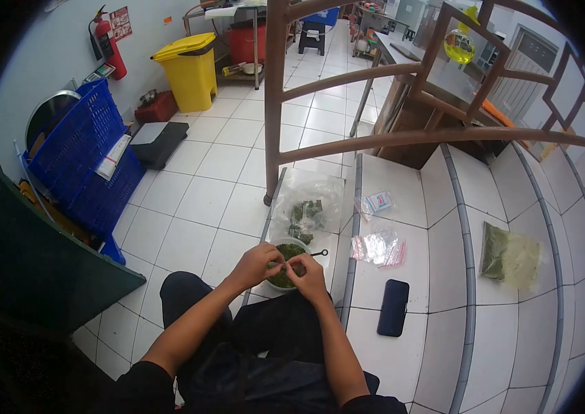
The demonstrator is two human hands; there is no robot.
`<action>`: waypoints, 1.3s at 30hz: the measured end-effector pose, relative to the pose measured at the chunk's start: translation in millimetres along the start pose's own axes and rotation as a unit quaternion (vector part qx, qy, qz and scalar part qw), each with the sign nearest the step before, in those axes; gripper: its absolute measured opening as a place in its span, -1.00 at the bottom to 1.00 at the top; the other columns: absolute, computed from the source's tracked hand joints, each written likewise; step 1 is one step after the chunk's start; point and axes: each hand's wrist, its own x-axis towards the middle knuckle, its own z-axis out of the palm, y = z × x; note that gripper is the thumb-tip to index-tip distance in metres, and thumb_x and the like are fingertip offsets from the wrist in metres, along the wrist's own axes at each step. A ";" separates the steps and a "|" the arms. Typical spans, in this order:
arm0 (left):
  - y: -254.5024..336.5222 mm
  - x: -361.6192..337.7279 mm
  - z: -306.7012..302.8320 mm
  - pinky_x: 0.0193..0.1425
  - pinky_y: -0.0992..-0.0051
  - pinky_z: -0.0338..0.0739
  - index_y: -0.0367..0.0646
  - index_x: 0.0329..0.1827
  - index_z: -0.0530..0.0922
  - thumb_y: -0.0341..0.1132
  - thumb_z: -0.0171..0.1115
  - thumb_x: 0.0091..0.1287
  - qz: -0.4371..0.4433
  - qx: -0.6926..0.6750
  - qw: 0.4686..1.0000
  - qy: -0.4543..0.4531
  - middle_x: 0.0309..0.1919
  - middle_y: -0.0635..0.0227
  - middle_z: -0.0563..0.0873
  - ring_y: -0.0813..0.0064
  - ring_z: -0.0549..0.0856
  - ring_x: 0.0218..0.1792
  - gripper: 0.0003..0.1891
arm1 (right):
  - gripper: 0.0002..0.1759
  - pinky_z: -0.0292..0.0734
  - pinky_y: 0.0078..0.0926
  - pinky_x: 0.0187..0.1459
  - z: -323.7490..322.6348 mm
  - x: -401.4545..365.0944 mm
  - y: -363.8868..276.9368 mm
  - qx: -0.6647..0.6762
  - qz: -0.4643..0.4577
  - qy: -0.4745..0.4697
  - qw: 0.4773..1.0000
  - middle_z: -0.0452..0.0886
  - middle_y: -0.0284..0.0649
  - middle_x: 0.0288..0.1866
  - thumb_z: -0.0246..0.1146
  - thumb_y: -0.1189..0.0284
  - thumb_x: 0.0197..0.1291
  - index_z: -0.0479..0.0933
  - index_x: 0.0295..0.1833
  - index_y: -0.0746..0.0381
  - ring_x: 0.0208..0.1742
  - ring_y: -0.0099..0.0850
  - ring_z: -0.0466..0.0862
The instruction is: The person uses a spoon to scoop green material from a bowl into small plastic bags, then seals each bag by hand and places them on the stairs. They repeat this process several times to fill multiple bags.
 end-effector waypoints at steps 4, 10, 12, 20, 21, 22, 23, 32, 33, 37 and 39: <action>-1.9 -1.0 2.2 0.03 0.22 0.63 -0.17 -0.25 0.67 -0.36 0.48 0.21 0.004 0.013 1.000 -0.009 -0.23 0.24 0.73 0.15 0.72 -0.09 -0.85 | -0.85 0.52 -0.54 -0.28 1.0 -0.8 2.0 -0.009 -0.018 -0.006 1.000 0.68 -0.26 -0.27 0.48 0.50 0.22 0.68 -0.15 0.27 -0.32 -0.51 0.65; 2.4 -0.5 -3.0 0.03 0.22 0.64 -0.16 -0.23 0.67 -0.36 0.47 0.23 -0.007 0.006 1.000 0.013 -0.24 0.24 0.72 0.16 0.72 -0.08 -0.85 | -0.84 0.55 -0.52 -0.23 1.8 -1.6 2.4 0.015 0.033 0.016 0.999 0.68 -0.27 -0.28 0.49 0.50 0.20 0.66 -0.17 0.28 -0.28 -0.50 0.67; 0.5 -0.7 -5.3 0.01 0.23 0.64 -0.16 -0.20 0.68 -0.35 0.47 0.25 -0.007 0.014 1.000 0.000 -0.23 0.24 0.72 0.17 0.73 -0.08 -0.85 | -0.84 0.55 -0.53 -0.23 0.4 -1.7 0.2 0.016 0.022 0.014 1.000 0.69 -0.28 -0.28 0.49 0.51 0.19 0.65 -0.18 0.27 -0.28 -0.52 0.66; -1.2 -1.0 -5.2 -0.03 0.25 0.65 -0.17 -0.17 0.68 -0.34 0.46 0.27 0.000 0.001 1.000 0.006 -0.23 0.23 0.72 0.17 0.75 -0.11 -0.83 | -0.85 0.45 -0.61 -0.31 3.4 -1.4 5.4 0.027 -0.010 0.036 0.999 0.66 -0.40 -0.34 0.50 0.50 0.21 0.65 -0.19 0.25 -0.39 -0.65 0.53; -1.4 -0.6 -6.6 -0.03 0.26 0.65 -0.16 -0.17 0.68 -0.34 0.46 0.27 -0.004 0.005 1.000 0.004 -0.22 0.23 0.72 0.17 0.75 -0.11 -0.83 | -0.85 0.46 -0.61 -0.29 2.6 -1.4 4.5 0.024 -0.003 0.040 0.999 0.66 -0.39 -0.34 0.50 0.49 0.21 0.65 -0.19 0.25 -0.39 -0.64 0.54; -0.9 -1.0 -7.4 -0.03 0.26 0.65 -0.16 -0.17 0.68 -0.34 0.46 0.27 -0.005 0.005 1.000 0.003 -0.22 0.23 0.72 0.17 0.75 -0.11 -0.83 | -0.85 0.46 -0.61 -0.29 1.8 -1.6 3.6 0.024 -0.002 0.040 0.999 0.66 -0.39 -0.34 0.50 0.49 0.21 0.65 -0.19 0.25 -0.39 -0.64 0.54; -0.2 -1.2 -8.3 -0.03 0.26 0.65 -0.16 -0.17 0.67 -0.33 0.47 0.28 -0.021 -0.005 1.000 -0.017 -0.22 0.24 0.72 0.18 0.75 -0.11 -0.83 | -0.84 0.53 -0.57 -0.21 0.5 -1.6 2.6 0.024 0.004 0.025 0.999 0.68 -0.32 -0.29 0.49 0.50 0.20 0.65 -0.18 0.27 -0.31 -0.57 0.62; 4.9 -0.3 -9.6 -0.04 0.25 0.64 -0.15 -0.18 0.66 -0.29 0.46 0.30 -0.036 -0.011 0.999 -0.034 -0.23 0.24 0.71 0.17 0.74 -0.12 -0.82 | -0.82 0.57 -0.52 -0.15 1.6 -1.5 5.8 0.006 0.000 0.023 1.000 0.68 -0.28 -0.27 0.49 0.52 0.15 0.66 -0.16 0.29 -0.26 -0.51 0.65; 4.6 0.0 -9.6 -0.04 0.24 0.64 -0.15 -0.18 0.65 -0.28 0.46 0.31 -0.048 -0.005 0.998 -0.048 -0.23 0.24 0.71 0.17 0.74 -0.12 -0.83 | -0.84 0.53 -0.53 -0.19 1.9 -0.9 4.4 0.010 -0.008 0.040 0.999 0.67 -0.32 -0.31 0.48 0.53 0.14 0.66 -0.18 0.27 -0.30 -0.54 0.60; -0.7 -1.1 -8.3 -0.04 0.24 0.64 -0.15 -0.18 0.65 -0.27 0.45 0.34 -0.025 -0.003 0.998 -0.055 -0.23 0.24 0.71 0.17 0.74 -0.12 -0.82 | -0.84 0.55 -0.52 -0.17 -0.2 0.3 0.3 -0.008 -0.046 0.037 0.998 0.68 -0.28 -0.29 0.48 0.54 0.12 0.64 -0.21 0.29 -0.29 -0.51 0.62; 0.8 -2.0 -9.2 -0.05 0.24 0.64 -0.14 -0.18 0.65 -0.26 0.45 0.34 0.002 -0.012 0.998 -0.059 -0.23 0.25 0.71 0.16 0.73 -0.12 -0.82 | -0.82 0.56 -0.50 -0.17 -1.2 -0.7 1.8 -0.018 -0.052 0.021 0.998 0.69 -0.25 -0.26 0.49 0.53 0.11 0.65 -0.20 0.29 -0.27 -0.48 0.64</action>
